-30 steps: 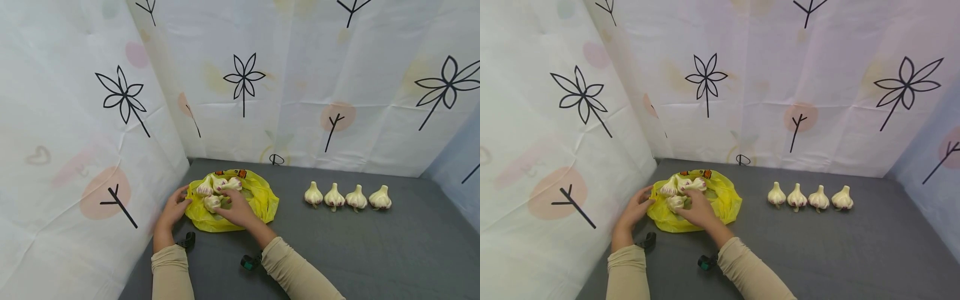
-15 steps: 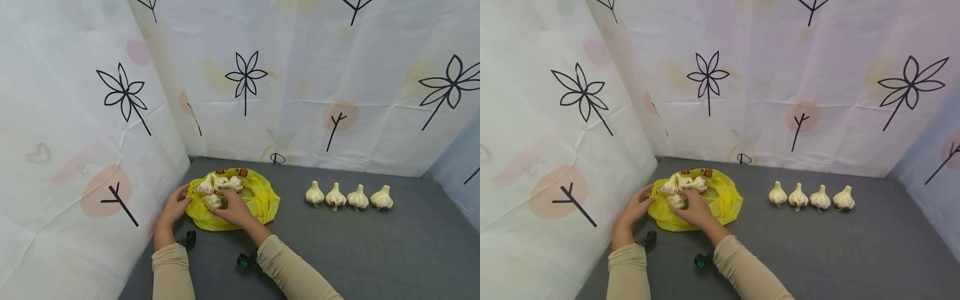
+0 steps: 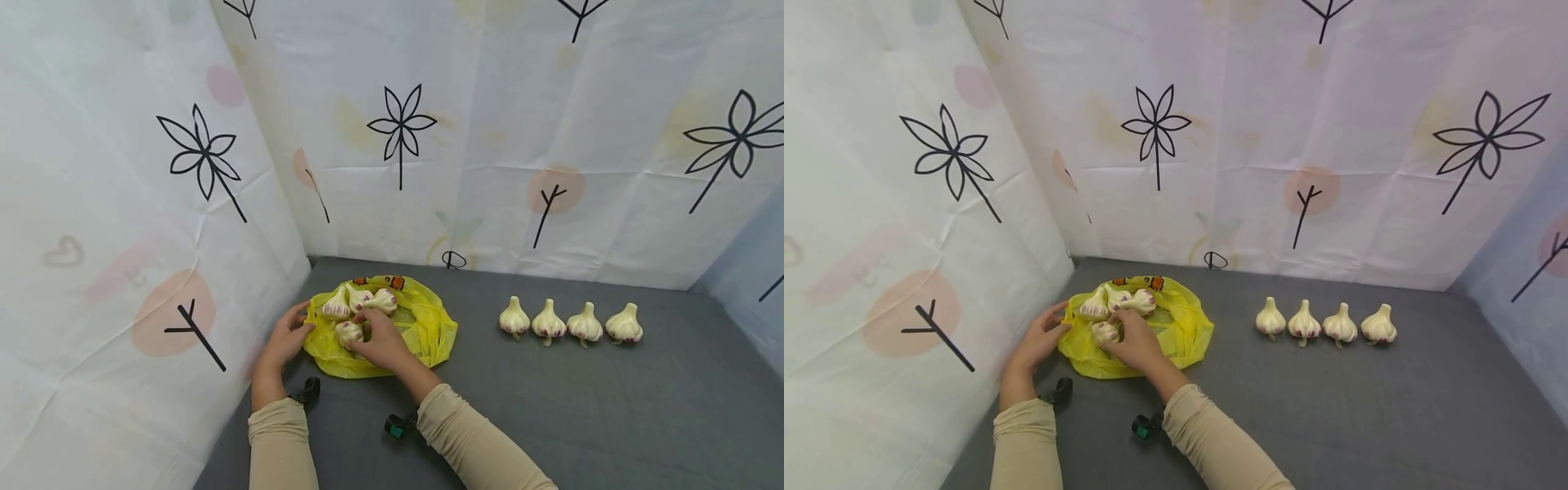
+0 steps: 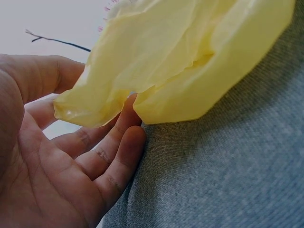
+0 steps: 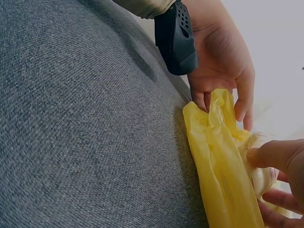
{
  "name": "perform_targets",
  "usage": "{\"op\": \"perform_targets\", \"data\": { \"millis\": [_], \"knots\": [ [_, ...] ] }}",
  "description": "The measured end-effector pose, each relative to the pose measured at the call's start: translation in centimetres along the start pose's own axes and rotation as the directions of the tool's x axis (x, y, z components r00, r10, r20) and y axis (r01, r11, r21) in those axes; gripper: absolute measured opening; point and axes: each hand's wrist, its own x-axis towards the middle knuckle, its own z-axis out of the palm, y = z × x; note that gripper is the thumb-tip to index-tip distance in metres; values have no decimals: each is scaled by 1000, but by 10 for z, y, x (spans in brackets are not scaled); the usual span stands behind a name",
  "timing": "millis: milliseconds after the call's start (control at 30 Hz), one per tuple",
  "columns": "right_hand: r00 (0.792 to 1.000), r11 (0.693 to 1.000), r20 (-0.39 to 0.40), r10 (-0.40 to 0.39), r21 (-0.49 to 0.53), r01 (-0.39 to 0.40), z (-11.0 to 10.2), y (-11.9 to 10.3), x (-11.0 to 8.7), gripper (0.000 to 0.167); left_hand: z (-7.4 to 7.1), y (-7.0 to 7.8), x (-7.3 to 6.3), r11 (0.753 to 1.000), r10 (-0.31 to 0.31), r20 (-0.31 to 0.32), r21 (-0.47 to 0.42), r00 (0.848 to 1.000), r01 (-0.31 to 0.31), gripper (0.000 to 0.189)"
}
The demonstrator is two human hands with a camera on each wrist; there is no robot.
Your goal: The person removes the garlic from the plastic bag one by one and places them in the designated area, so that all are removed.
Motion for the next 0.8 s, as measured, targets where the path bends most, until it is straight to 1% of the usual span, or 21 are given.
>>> {"op": "perform_targets", "data": {
  "millis": [333, 567, 800],
  "knots": [
    [1000, 999, 5, -6, 53, 6, -3, -2, -3, 35, 0, 1, 0, 1000, -11, -6, 14, 1000, 11, 62],
    [1000, 995, 10, -8, 104, 7, -10, -3, -7, 38, 0, -1, 0, 1000, -10, -8, 17, 1000, 10, 62],
    [1000, 994, -1, -2, 113, 2, -18, -3, -9, 41, 0, -2, 1, 1000, -9, -15, 28, 1000, 9, 62]
  ]
}}
